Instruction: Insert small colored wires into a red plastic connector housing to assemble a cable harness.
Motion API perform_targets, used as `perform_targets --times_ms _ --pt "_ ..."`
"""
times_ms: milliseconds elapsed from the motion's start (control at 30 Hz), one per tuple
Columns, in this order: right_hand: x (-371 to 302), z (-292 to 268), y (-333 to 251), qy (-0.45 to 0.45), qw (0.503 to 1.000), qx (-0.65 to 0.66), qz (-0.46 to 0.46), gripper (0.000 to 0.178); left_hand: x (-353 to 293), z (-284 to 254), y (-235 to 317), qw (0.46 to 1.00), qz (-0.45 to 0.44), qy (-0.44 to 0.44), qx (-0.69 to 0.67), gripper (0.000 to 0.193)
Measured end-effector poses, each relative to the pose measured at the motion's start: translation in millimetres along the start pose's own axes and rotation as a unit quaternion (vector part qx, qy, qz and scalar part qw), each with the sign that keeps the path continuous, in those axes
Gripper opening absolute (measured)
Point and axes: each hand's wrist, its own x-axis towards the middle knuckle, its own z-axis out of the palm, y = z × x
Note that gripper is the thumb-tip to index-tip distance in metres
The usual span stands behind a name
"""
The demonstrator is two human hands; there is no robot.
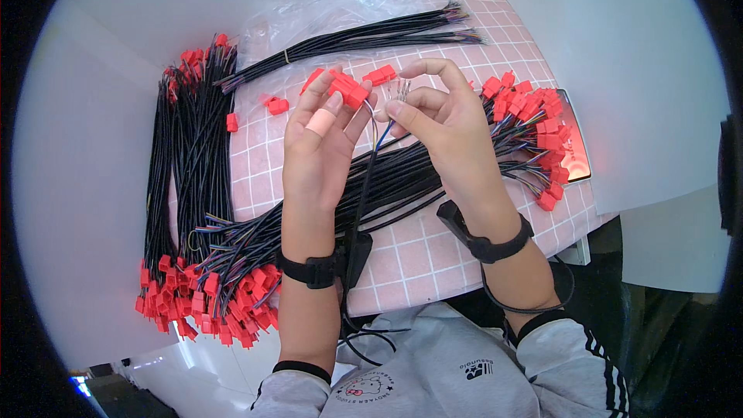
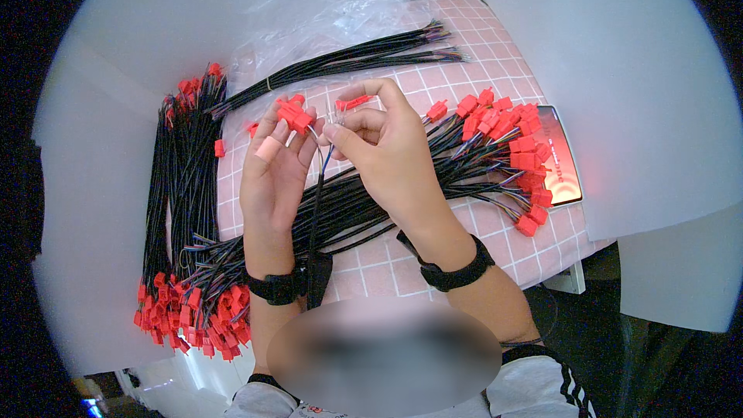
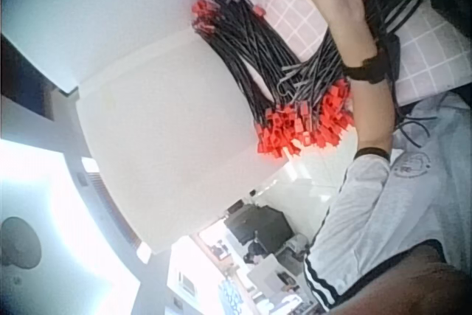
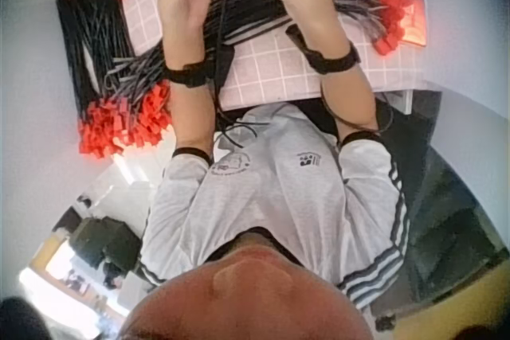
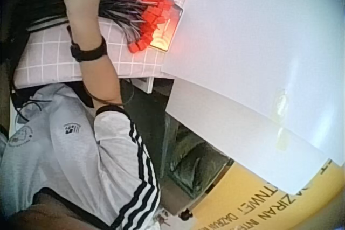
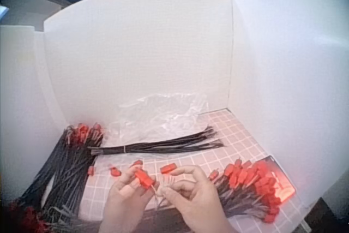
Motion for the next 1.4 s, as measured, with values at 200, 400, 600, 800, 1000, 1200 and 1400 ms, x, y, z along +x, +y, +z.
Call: perform_targets --times_ms 200,400,600,800,1000,1200,1400 --pt "1 -2 5 -0.012 1.000 0.006 -0.011 0.029 0 6 -1 0.994 -0.033 0.058 0.083 0.032" --pt "2 -7 4 -0.031 0.999 -0.002 0.024 0.026 1 -1 2 0.991 -0.046 0.073 0.106 0.032" --pt "4 -13 3 -0.093 0.990 0.036 0.102 0.025 1 -1 3 0.997 -0.063 0.040 0.035 0.032" --pt "4 -13 5 -0.113 0.985 0.039 0.125 0.026 0 -2 3 0.997 -0.071 0.016 0.013 0.031" --pt "4 -14 5 -0.121 0.984 0.012 0.131 0.025 0 -2 3 0.997 -0.079 0.020 0.016 0.031" --pt "2 -13 7 -0.115 0.989 -0.027 0.090 0.026 -1 0 4 0.996 -0.085 0.015 0.029 0.030" --pt "2 -7 12 -0.080 0.995 -0.052 0.025 0.027 -1 3 4 0.994 -0.083 0.019 0.067 0.027"
